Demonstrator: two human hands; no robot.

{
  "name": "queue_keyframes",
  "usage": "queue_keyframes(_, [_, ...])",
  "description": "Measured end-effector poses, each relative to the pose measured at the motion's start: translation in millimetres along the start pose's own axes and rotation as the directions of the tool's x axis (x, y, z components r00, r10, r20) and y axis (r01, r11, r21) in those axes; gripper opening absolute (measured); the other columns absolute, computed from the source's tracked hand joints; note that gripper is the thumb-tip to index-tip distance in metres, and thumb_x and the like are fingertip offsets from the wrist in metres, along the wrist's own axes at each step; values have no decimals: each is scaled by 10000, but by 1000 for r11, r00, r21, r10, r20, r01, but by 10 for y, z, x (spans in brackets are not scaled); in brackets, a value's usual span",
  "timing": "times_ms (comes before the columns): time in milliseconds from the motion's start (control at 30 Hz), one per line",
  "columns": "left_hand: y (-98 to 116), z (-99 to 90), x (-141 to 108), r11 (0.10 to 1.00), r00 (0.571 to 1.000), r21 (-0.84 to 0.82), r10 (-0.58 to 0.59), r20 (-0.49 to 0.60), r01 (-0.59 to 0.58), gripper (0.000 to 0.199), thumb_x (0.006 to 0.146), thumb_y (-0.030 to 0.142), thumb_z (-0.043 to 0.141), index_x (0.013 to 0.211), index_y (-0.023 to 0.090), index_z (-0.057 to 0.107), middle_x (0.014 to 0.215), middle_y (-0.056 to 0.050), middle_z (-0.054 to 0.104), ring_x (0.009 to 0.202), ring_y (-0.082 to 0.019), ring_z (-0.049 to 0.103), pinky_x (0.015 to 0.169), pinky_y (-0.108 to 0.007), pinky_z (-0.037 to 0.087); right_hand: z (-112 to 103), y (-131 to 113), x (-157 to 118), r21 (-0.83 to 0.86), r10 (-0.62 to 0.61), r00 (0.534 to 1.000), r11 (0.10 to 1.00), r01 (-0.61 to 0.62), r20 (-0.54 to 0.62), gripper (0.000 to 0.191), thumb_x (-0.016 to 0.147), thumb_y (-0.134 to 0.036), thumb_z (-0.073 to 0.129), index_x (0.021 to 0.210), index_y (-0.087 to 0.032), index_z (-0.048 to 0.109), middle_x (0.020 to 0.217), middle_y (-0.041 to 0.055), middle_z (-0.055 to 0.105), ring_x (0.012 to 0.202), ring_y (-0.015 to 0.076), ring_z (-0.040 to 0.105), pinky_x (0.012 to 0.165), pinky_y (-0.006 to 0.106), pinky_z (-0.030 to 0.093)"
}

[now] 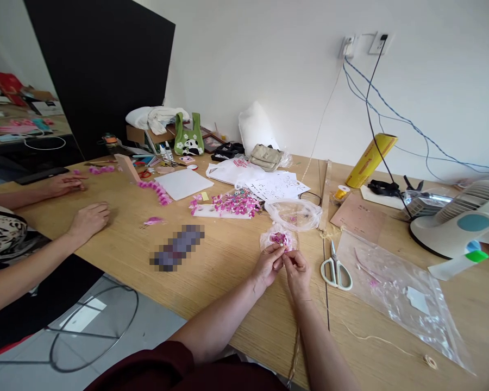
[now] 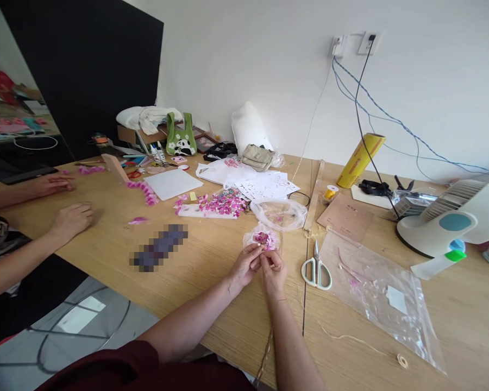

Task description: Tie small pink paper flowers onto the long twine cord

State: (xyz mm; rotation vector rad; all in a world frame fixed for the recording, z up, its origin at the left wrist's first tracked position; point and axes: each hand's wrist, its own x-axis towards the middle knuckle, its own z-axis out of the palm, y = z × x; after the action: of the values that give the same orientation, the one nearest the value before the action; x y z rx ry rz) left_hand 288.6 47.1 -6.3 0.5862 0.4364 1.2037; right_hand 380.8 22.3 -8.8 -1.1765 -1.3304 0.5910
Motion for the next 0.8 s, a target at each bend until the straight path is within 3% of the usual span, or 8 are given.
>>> queue_keyframes(233, [16,-2,-5,1000,1000,-1,-23,14,23,242,619,274,736,718,100,599,626,16,562,362,34,282,346,-141,172,-47,-31,22,32,-3,999,999,1,44,198,772,-340,555,648,-187,571,599,-21,533,590,127,488,599,260,403])
queue_keyframes(433, [76,21,-4,1000,1000,-29,-8,-26,7,199,594,221,752,698,108,626,693,-21,612,540,-24,495,485,-133,356,-135,14,56,-27,-5,998,1000,7,64,157,743,-316,590,651,-193,620,651,-6,559,633,137,504,622,264,395])
queue_keyframes(533, [115,33,-8,997,998,64,46,-42,-44,197,601,248,746,694,110,641,669,-30,620,567,-55,526,532,-166,386,-177,65,92,-59,12,1000,998,-10,28,143,739,-316,587,689,-187,624,664,1,568,628,139,501,606,268,397])
queue_keyframes(633, [133,47,-21,975,994,201,104,-20,-98,217,626,294,725,715,109,657,620,-32,612,561,-75,525,544,-190,385,-221,8,128,-44,25,1000,999,-26,-15,197,747,-328,581,879,-185,615,730,12,584,633,136,509,600,271,417])
queue_keyframes(733, [111,50,-23,938,989,317,145,3,-139,234,633,327,711,712,112,664,576,-19,588,542,-84,508,542,-208,378,-251,-170,146,-31,-14,999,999,16,42,322,745,-329,594,1042,-205,575,816,24,592,641,132,521,586,267,430])
queue_keyframes(800, [79,40,-14,918,985,359,174,16,-168,239,624,339,712,698,117,664,556,-8,570,526,-86,494,531,-215,371,-254,-298,146,-95,-58,994,993,66,87,292,742,-319,600,1014,-214,593,830,25,593,628,127,521,567,262,424])
